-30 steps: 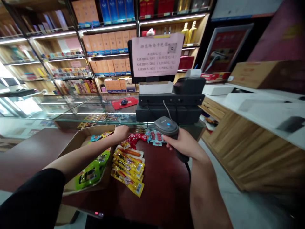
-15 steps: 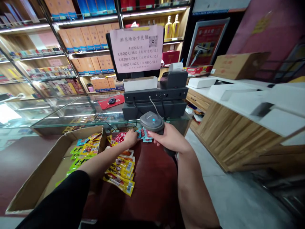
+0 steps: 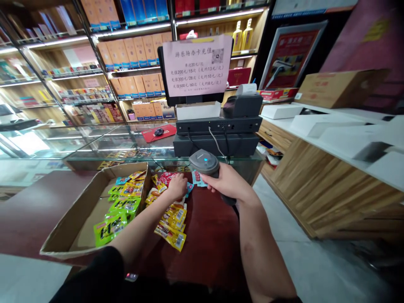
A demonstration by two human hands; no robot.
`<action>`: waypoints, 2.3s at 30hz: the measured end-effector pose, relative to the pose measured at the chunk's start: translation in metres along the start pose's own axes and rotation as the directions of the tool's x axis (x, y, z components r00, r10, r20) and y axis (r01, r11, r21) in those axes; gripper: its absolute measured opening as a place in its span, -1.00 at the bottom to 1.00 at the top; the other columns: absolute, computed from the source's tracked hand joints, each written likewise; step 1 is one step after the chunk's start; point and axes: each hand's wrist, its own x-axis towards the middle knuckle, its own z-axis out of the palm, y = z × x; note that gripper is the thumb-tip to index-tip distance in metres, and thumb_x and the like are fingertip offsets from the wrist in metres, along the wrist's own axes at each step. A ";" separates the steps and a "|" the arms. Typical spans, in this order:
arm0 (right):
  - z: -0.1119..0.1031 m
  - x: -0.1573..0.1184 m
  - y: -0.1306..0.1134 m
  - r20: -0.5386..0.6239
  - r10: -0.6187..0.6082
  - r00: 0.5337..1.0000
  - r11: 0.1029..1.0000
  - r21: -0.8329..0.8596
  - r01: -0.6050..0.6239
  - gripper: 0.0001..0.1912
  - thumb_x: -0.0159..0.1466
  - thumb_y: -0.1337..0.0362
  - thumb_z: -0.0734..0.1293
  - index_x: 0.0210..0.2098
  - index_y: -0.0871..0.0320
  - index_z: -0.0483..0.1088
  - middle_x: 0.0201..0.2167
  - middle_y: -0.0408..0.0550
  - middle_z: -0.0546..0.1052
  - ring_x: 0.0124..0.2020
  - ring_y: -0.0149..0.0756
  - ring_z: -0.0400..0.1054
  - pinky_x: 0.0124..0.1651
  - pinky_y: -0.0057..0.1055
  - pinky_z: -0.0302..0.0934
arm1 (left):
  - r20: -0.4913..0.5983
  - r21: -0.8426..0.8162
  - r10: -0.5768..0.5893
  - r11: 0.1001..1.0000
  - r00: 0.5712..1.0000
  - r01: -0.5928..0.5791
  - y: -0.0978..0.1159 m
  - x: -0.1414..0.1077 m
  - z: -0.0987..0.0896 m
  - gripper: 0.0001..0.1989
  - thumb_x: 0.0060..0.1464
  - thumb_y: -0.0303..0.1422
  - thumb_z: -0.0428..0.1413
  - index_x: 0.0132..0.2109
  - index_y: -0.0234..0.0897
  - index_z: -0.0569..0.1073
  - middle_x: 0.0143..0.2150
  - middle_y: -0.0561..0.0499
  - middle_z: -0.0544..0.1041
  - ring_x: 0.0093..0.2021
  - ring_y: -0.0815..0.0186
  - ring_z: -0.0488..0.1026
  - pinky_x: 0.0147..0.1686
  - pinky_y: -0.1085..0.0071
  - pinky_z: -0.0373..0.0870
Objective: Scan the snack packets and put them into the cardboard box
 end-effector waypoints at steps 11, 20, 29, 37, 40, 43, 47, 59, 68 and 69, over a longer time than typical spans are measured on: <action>0.001 0.000 0.000 0.018 0.012 1.000 1.000 0.002 -0.012 -0.76 0.26 0.07 0.31 -0.32 0.13 0.40 -0.49 -0.05 0.58 -0.53 -0.27 0.49 -0.45 -0.41 0.32 | -0.099 -0.459 -0.234 0.873 0.967 0.165 -0.005 0.013 -0.003 -0.48 -0.20 -0.55 0.28 -0.01 -0.30 0.41 -0.13 -0.17 0.58 -0.14 0.12 0.54 -0.14 0.30 0.41; 0.028 0.016 0.000 0.128 0.054 0.990 0.999 -0.014 -0.052 -0.76 0.25 0.09 0.33 -0.22 0.13 0.40 -0.53 -0.08 0.58 -0.59 -0.29 0.47 -0.54 -0.46 0.31 | 0.038 -0.981 -0.604 -0.175 0.796 -0.086 -0.040 -0.010 -0.004 -0.55 -0.24 -0.35 0.35 -0.11 -0.36 0.54 -0.34 -0.01 0.59 -0.46 0.38 0.47 -0.36 0.42 0.44; 0.040 0.018 -0.011 0.235 0.031 0.971 0.997 -0.073 -0.015 -0.77 0.24 0.09 0.33 -0.34 0.14 0.41 -0.58 -0.08 0.55 -0.59 -0.25 0.46 -0.50 -0.38 0.30 | -0.197 -0.978 -0.579 0.173 0.791 -0.117 -0.068 -0.055 -0.065 -0.55 -0.30 -0.28 0.40 -0.20 -0.37 0.57 -0.36 -0.02 0.62 -0.37 0.30 0.52 -0.31 0.43 0.44; 0.052 0.015 -0.020 0.236 -0.035 0.971 0.995 -0.079 0.055 -0.79 0.23 0.13 0.32 -0.30 0.15 0.43 -0.59 -0.11 0.54 -0.58 -0.27 0.44 -0.44 -0.36 0.27 | -0.122 -0.991 -0.530 0.016 0.839 -0.135 -0.083 -0.071 -0.066 -0.52 -0.38 -0.13 0.43 -0.28 -0.34 0.63 -0.37 -0.01 0.64 -0.32 0.22 0.55 -0.22 0.34 0.47; 0.053 0.015 -0.020 0.233 -0.029 0.972 0.994 -0.097 0.053 -0.77 0.24 0.10 0.31 -0.30 0.16 0.43 -0.58 -0.10 0.54 -0.58 -0.27 0.43 -0.43 -0.35 0.27 | -0.111 -0.993 -0.524 0.019 0.845 -0.118 -0.083 -0.072 -0.064 -0.52 -0.38 -0.14 0.42 -0.27 -0.34 0.64 -0.39 0.00 0.63 -0.34 0.24 0.55 -0.24 0.35 0.47; 0.053 0.014 -0.020 0.226 -0.025 0.974 0.993 -0.103 0.049 -0.76 0.24 0.10 0.31 -0.30 0.16 0.44 -0.58 -0.09 0.53 -0.58 -0.26 0.43 -0.43 -0.35 0.26 | -0.121 -0.993 -0.518 0.054 0.847 -0.108 -0.083 -0.073 -0.064 -0.53 -0.37 -0.14 0.41 -0.28 -0.35 0.64 -0.41 0.00 0.62 -0.36 0.25 0.54 -0.30 0.39 0.46; 0.054 0.014 -0.018 0.206 -0.039 0.978 0.994 -0.091 0.059 -0.74 0.22 0.11 0.34 -0.21 0.17 0.46 -0.55 -0.08 0.56 -0.55 -0.25 0.44 -0.41 -0.34 0.29 | -0.132 -0.991 -0.499 0.061 0.857 -0.117 -0.083 -0.073 -0.066 -0.53 -0.36 -0.15 0.42 -0.28 -0.35 0.64 -0.41 0.00 0.62 -0.36 0.25 0.54 -0.28 0.38 0.47; 0.063 0.016 -0.019 0.282 -0.006 0.959 0.996 -0.080 0.030 -0.72 0.21 0.04 0.34 -0.27 0.13 0.41 -0.61 -0.13 0.53 -0.57 -0.20 0.47 -0.42 -0.32 0.31 | -0.110 -0.993 -0.674 0.110 0.731 -0.049 -0.171 -0.124 -0.091 -0.49 -0.46 -0.19 0.47 -0.33 -0.38 0.54 -0.36 -0.07 0.62 -0.40 0.30 0.54 -0.34 0.40 0.50; 0.086 0.023 -0.014 0.347 0.057 0.936 0.998 -0.052 -0.042 -0.69 0.15 0.03 0.36 -0.31 0.15 0.45 -0.61 -0.08 0.54 -0.57 -0.19 0.44 -0.47 -0.33 0.29 | 0.092 -0.991 -0.777 -0.011 0.622 0.132 -0.259 -0.178 -0.045 -0.56 -0.52 -0.32 0.50 -0.49 -0.37 0.44 -0.49 -0.06 0.58 -0.47 0.31 0.53 -0.39 0.38 0.53; 0.088 0.024 -0.013 0.349 0.063 0.935 0.997 -0.055 -0.047 -0.69 0.14 0.03 0.37 -0.29 0.16 0.46 -0.61 -0.08 0.54 -0.56 -0.18 0.45 -0.46 -0.33 0.30 | 0.112 -0.988 -0.784 -0.025 0.610 0.149 -0.264 -0.177 -0.040 -0.57 -0.51 -0.32 0.50 -0.50 -0.37 0.45 -0.49 -0.06 0.58 -0.48 0.32 0.52 -0.38 0.38 0.53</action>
